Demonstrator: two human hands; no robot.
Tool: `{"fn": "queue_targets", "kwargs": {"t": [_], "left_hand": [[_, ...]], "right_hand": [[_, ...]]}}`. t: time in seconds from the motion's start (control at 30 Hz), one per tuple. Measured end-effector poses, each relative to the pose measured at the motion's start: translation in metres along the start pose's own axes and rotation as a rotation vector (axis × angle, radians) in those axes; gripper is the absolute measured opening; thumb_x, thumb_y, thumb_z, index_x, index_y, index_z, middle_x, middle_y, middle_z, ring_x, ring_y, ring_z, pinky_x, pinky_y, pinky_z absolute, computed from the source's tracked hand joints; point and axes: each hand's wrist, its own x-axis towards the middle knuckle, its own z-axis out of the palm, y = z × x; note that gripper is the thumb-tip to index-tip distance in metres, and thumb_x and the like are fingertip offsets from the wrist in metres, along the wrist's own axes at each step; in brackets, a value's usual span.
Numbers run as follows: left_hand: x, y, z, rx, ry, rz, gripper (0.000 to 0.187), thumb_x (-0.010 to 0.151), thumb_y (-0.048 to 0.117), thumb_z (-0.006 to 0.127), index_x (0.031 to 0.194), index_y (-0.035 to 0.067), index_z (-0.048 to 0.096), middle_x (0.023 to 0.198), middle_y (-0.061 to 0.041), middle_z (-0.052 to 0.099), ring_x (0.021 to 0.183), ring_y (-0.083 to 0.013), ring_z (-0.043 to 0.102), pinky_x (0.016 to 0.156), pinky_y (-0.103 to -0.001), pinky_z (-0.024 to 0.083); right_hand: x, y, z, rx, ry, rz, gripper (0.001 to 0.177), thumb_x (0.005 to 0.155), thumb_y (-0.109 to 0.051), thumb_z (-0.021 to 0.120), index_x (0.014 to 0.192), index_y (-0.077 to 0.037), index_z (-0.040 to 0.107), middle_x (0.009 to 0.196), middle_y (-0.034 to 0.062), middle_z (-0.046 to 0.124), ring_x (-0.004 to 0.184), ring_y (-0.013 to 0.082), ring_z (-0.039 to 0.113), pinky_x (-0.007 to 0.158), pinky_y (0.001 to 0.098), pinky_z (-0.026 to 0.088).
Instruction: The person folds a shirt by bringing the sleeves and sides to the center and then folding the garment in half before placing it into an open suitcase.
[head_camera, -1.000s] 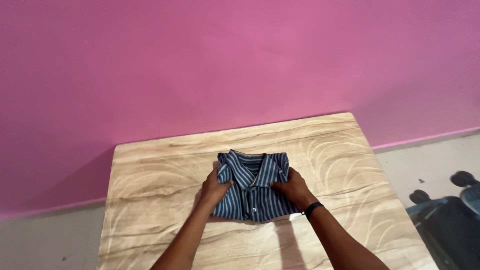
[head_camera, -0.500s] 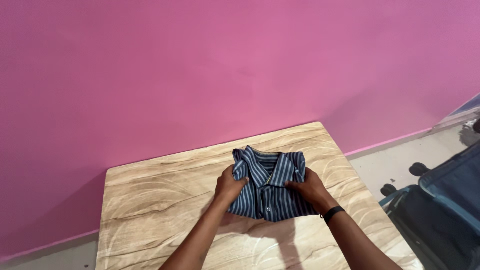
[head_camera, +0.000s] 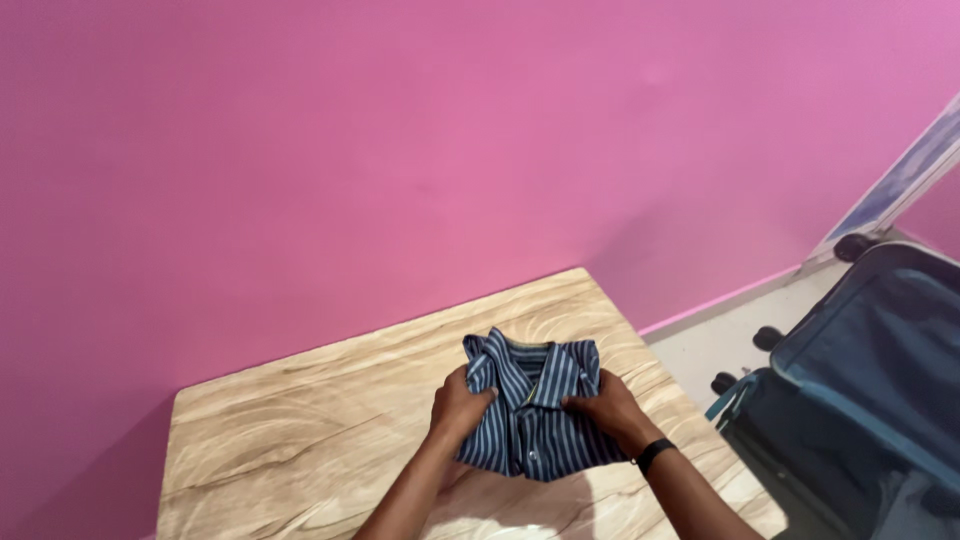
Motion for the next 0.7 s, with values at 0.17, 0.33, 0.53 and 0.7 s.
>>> {"fn": "queue_targets", "kwargs": {"t": [0.17,0.33,0.53,0.7], "left_hand": [[-0.006,0.005,0.042,0.060,0.091,0.048,0.072,0.076,0.037,0.083,0.137,0.008,0.060,0.130,-0.020,0.068,0.121,-0.0353,0.065,0.102,-0.042,0.052],[-0.026,0.025,0.084,-0.025,0.044,-0.083,0.072,0.074,0.033,0.082,0.140,0.012,0.060,0.129,-0.018,0.072,0.121,-0.0305,0.070,0.104,-0.038,0.054],[-0.044,0.053,0.120,-0.009,0.083,-0.123,0.072,0.076,0.033,0.083,0.140,0.010,0.058,0.128,-0.019,0.070,0.119,-0.0322,0.070,0.102,-0.039,0.055],[-0.053,0.069,0.140,-0.020,0.106,-0.081,0.067,0.075,0.035,0.081,0.135,0.010,0.065,0.124,-0.019,0.074,0.115,-0.0330,0.073,0.099,-0.040,0.057]], "right_hand": [[0.016,0.028,-0.035,-0.083,0.006,-0.036,0.067,0.075,-0.010,0.085,0.134,0.003,0.058,0.119,0.0172,0.077,0.102,0.0259,0.077,0.091,0.0350,0.063],[0.024,0.052,-0.080,-0.047,-0.027,-0.073,0.075,0.071,-0.008,0.088,0.137,0.002,0.054,0.123,0.0151,0.075,0.110,0.0260,0.076,0.097,0.0346,0.060],[0.020,0.063,-0.125,-0.242,-0.012,-0.070,0.079,0.071,-0.019,0.092,0.137,0.005,0.054,0.124,0.0202,0.071,0.112,0.0292,0.074,0.098,0.0374,0.060],[0.013,0.070,-0.156,-0.207,-0.031,-0.164,0.078,0.072,-0.019,0.090,0.136,0.006,0.054,0.127,0.0229,0.071,0.110,0.0287,0.074,0.098,0.0366,0.059]]}}
